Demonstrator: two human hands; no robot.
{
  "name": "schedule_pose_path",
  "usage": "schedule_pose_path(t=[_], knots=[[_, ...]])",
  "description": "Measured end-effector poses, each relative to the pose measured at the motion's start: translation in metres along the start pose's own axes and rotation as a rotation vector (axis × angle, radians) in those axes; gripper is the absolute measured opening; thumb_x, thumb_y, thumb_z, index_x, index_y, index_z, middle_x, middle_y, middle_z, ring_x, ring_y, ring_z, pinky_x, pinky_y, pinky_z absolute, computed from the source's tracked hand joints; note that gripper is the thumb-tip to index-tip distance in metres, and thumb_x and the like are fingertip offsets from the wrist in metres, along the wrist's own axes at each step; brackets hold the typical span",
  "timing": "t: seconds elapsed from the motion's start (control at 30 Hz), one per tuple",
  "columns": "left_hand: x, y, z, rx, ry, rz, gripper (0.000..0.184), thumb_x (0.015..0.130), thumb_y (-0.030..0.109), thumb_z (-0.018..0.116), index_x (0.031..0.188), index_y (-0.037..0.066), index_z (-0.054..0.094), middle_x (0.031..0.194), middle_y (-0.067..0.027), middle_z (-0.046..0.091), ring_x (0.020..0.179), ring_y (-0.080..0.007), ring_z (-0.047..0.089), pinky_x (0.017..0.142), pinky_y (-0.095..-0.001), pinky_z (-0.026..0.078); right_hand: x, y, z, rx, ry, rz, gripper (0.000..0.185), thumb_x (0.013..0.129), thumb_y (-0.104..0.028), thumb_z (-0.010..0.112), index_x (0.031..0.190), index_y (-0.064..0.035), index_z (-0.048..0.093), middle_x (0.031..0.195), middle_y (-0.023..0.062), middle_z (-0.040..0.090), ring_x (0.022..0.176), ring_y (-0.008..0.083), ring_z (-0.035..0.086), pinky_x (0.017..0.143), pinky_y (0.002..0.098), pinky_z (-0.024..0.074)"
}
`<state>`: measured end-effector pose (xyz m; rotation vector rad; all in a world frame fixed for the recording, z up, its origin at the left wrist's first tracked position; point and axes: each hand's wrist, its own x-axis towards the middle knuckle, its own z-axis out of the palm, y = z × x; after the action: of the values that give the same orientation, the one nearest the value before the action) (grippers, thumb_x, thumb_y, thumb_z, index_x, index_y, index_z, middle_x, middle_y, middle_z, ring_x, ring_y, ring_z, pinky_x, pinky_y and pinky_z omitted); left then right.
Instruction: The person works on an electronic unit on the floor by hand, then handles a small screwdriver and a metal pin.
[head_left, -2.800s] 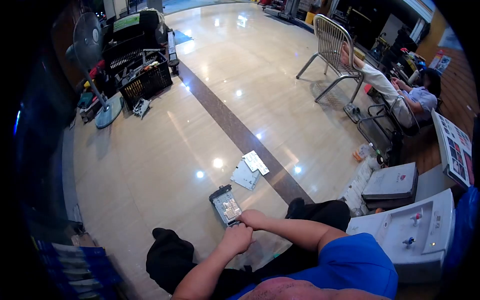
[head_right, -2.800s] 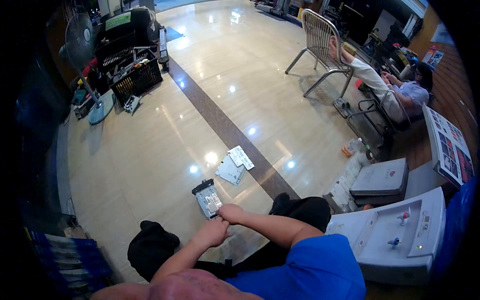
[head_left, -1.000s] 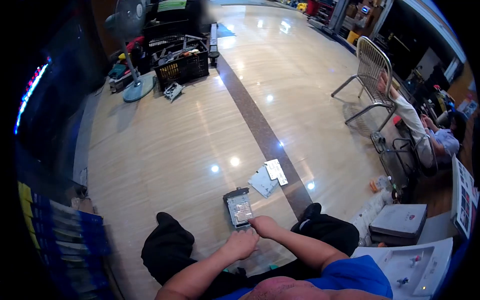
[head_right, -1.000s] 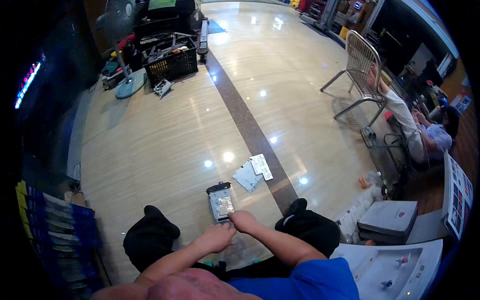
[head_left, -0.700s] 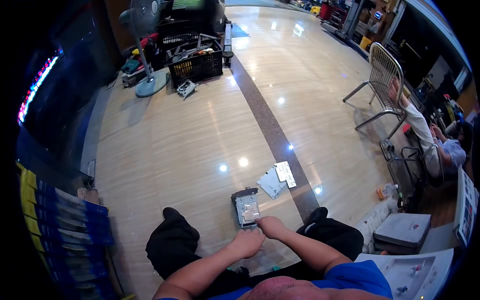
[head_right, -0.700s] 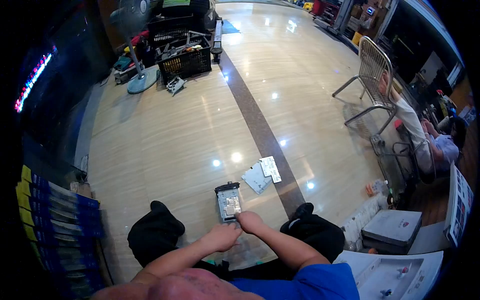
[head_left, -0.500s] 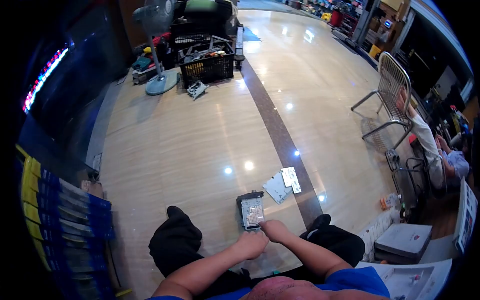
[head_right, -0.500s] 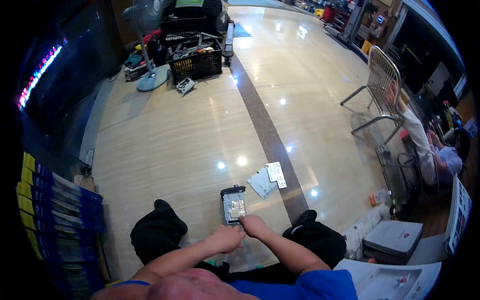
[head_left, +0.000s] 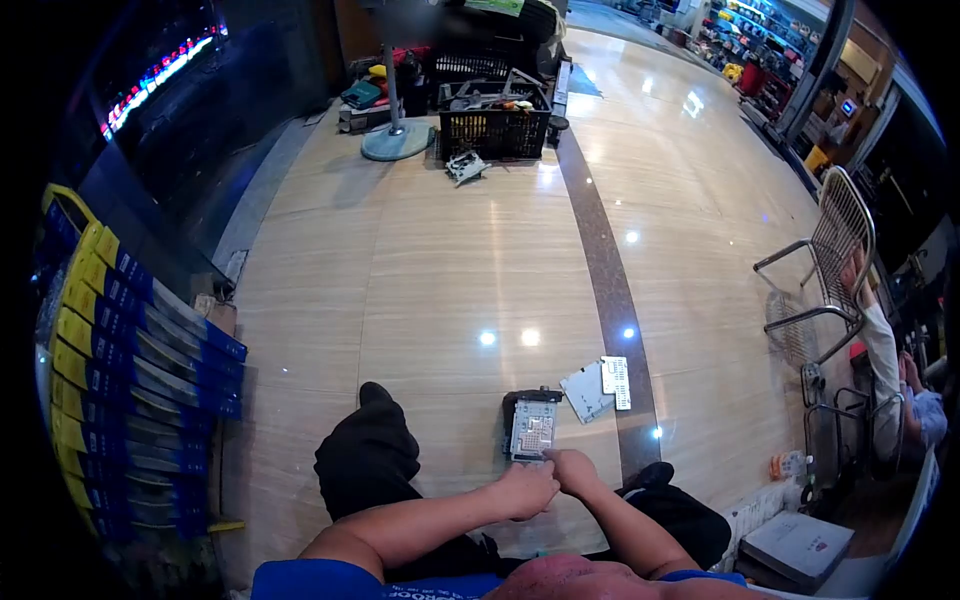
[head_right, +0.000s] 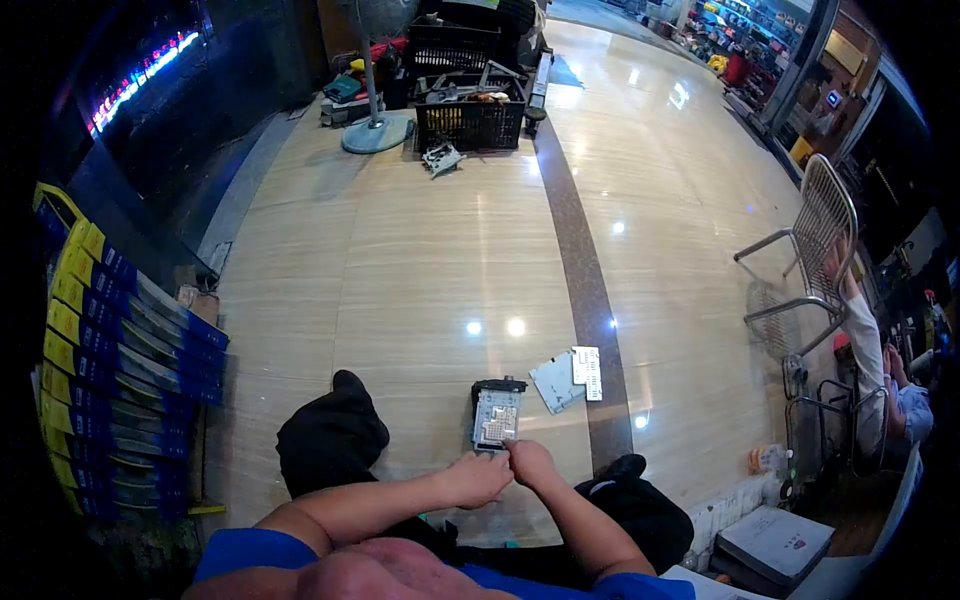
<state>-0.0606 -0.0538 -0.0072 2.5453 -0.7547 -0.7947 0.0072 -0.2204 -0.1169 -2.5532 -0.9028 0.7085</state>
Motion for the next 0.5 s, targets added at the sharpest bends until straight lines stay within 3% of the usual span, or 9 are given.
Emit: schedule_pose_path(t=[0.17,0.23,0.5], knots=[[0.0022,0.0025,-0.0014,0.007,-0.017,0.006,0.039,0.086,0.032,0.068,0.110,0.003,0.059,0.118,-0.0176,0.053,0.103,-0.0348,0.060,0.083,-0.0499,0.050,-0.0018,-0.0009,-0.0029,-0.028,-0.018,0.027,0.034,0.080,-0.017,0.061,0.112,-0.0075,0.067,0.091,0.0205,0.069,0.086,0.0390,0.067,0.076,0.0492,0.0517],[0.0015,0.0036,-0.0015,-0.012,0.010,-0.005,0.032,0.086,0.031,0.068,0.104,0.005,0.065,0.114,-0.0179,0.059,0.106,-0.0351,0.061,0.085,-0.0492,0.049,-0.0034,-0.0034,-0.0043,-0.019,-0.012,0.031,0.032,0.080,-0.017,0.060,0.110,-0.0074,0.068,0.091,0.0204,0.069,0.085,0.0392,0.067,0.076,0.0495,0.0515],[0.0069,0.0037,-0.0015,0.053,-0.043,0.048,0.039,0.088,0.036,0.066,0.110,0.004,0.060,0.115,-0.0183,0.058,0.103,-0.0357,0.061,0.082,-0.0495,0.050,-0.0043,-0.0024,-0.0060,-0.013,0.009,0.045,0.021,0.087,-0.020,0.053,0.097,-0.0057,0.066,0.085,0.0206,0.068,0.082,0.0401,0.066,0.071,0.0521,0.0503]])
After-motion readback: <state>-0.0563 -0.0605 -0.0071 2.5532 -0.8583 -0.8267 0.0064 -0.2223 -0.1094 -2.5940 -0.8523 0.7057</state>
